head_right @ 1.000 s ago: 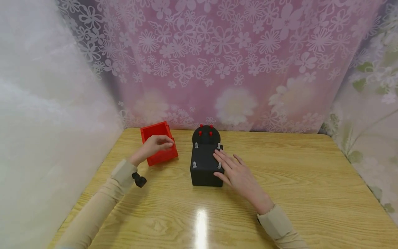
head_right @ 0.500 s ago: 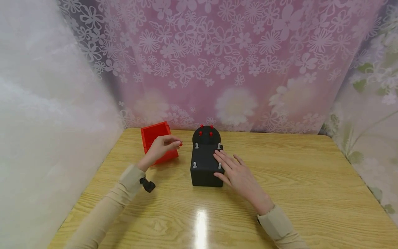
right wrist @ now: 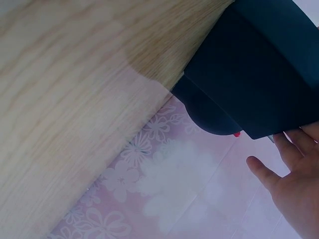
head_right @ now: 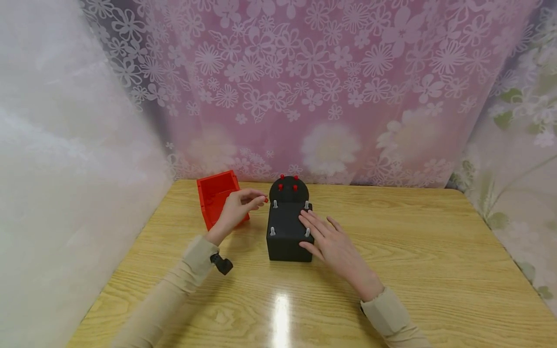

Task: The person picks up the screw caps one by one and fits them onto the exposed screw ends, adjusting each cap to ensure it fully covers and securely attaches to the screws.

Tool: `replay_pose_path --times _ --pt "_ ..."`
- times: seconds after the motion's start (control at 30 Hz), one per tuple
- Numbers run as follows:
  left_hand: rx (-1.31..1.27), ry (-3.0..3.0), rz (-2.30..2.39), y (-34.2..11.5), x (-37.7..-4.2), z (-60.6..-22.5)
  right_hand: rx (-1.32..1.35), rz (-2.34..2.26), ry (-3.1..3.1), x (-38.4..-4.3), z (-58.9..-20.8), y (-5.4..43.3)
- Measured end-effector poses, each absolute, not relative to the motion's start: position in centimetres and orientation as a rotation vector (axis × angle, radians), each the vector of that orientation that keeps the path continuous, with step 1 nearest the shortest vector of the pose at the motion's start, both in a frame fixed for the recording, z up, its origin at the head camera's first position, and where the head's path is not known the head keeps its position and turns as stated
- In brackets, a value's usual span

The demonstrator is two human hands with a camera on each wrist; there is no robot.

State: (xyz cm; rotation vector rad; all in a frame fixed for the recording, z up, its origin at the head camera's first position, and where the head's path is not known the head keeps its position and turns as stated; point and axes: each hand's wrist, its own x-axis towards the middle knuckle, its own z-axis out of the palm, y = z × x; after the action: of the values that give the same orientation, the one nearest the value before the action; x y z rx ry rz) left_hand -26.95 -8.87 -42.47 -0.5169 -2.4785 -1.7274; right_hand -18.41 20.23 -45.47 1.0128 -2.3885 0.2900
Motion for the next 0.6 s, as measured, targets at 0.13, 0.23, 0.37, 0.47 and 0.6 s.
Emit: replay_pose_path --times 0.13,0.23,0.37,0.47,0.6 --pt "-0.541 -2.444 -1.727 -8.2 -26.9 -42.6 1.015 0.282 -2.389 -18.4 -45.4 20.2" --pt "-0.538 -2.447 -1.704 -7.9 -26.8 -42.6 1.018 0.282 -2.389 -18.4 -45.4 20.2" --pt "-0.530 -2.477 -1.649 -7.6 -26.7 -42.3 1.014 0.293 -2.389 -18.4 -45.5 20.2" --pt "-0.536 -2.495 -1.608 -7.4 -26.6 -42.1 1.009 0.299 -2.390 -18.4 -45.5 20.3" --pt "-0.540 -2.502 -1.590 -7.2 -26.4 -41.9 1.006 0.296 -2.395 -18.4 -45.5 20.3"
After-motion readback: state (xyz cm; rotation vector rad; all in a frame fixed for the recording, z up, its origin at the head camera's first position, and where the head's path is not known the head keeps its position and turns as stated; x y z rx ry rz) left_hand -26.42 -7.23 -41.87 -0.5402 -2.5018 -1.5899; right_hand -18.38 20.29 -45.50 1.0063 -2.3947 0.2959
